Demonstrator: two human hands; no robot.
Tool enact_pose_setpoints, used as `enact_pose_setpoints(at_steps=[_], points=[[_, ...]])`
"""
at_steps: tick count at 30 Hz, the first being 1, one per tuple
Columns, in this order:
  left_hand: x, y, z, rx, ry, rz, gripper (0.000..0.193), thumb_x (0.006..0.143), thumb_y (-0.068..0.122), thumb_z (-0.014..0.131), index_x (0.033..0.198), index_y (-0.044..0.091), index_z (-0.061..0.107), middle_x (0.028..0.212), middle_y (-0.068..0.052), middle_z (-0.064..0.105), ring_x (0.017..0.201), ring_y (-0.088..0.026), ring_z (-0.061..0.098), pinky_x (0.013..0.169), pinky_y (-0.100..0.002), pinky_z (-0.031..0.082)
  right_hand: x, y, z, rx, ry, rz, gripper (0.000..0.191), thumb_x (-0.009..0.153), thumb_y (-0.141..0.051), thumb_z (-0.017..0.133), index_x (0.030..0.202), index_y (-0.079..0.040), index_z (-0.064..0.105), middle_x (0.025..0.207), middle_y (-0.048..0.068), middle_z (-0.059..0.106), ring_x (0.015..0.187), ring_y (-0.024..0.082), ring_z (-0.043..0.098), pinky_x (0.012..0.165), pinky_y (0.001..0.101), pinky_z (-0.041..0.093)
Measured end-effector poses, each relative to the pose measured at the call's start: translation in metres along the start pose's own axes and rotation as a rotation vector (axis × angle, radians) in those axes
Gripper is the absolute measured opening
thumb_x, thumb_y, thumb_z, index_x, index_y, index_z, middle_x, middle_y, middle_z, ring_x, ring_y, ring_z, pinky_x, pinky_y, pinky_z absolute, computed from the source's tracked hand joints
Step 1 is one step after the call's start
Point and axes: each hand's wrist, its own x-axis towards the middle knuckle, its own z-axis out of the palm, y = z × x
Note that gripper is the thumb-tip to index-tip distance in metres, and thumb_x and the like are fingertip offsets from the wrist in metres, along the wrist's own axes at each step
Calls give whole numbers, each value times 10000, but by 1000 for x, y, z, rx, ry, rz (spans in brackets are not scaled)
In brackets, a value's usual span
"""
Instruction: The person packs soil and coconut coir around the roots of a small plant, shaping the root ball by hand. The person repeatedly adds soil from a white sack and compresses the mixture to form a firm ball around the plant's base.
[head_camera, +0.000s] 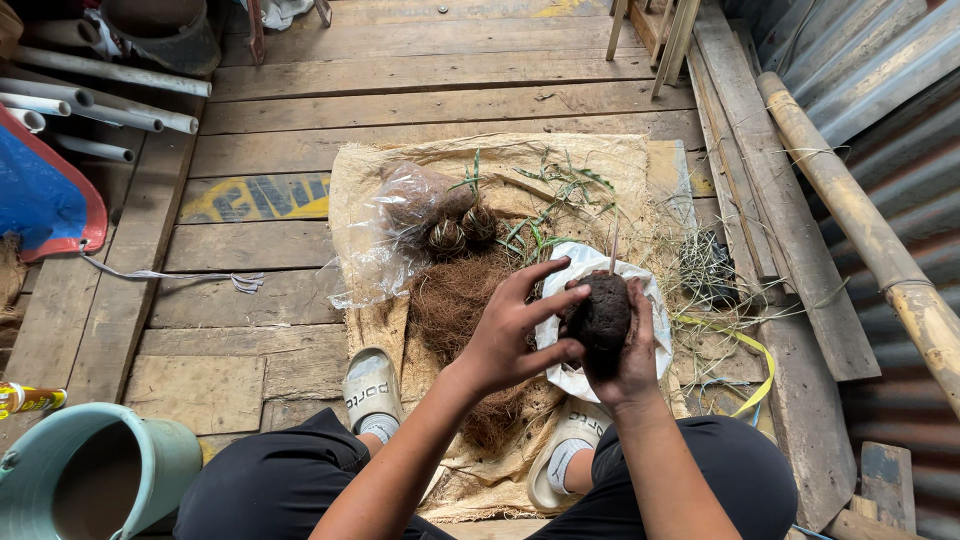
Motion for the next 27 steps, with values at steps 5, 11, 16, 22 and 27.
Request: enact_pose_setpoints(at_steps=[5, 11, 16, 22, 27], points=[[2, -1, -3, 9, 7, -118, 636, 826, 353, 860, 1408, 262, 621, 1561, -130, 493, 1450, -357, 501, 1195, -519, 432, -1, 4, 4, -42, -116, -59, 561, 1070, -560, 371, 1358, -106, 532, 1110, 136, 694, 973, 268, 720, 777, 381, 612], [6, 1, -9, -5, -84, -220, 804, 752, 384, 892, 1437, 191, 517, 1554, -150, 452, 1441, -377, 459, 1183, -542, 391, -5, 2, 10, -301, -81, -200, 445, 1064, -445, 460, 1310, -79, 522, 1136, 143, 680, 967, 274, 701, 791, 396, 603], [4, -2, -7, -116, -86, -275, 886, 770, 457, 858, 1485, 133, 447, 1578, -171, 436, 1469, -380, 458, 1202, -551, 402, -4, 5, 7, -224, -59, -155, 459, 1072, -462, 460, 1329, -88, 530, 1163, 145, 678, 982, 287, 701, 834, 411, 599], [2, -9, -2, -150, -79, -251, 888, 811, 511, 822, 1511, 129, 430, 1582, -189, 443, 1480, -387, 457, 1212, -557, 393, 2, 8, 1, -41, -53, -36, 517, 1052, -521, 428, 1349, -121, 565, 1191, 128, 694, 990, 279, 712, 844, 407, 592], [0, -11, 1, -113, -54, -253, 863, 801, 482, 845, 1494, 139, 461, 1588, -176, 461, 1473, -374, 483, 1213, -533, 419, 2, 12, 0, -142, -17, -96, 489, 1070, -498, 433, 1313, -96, 565, 1157, 136, 689, 966, 274, 707, 841, 405, 591]])
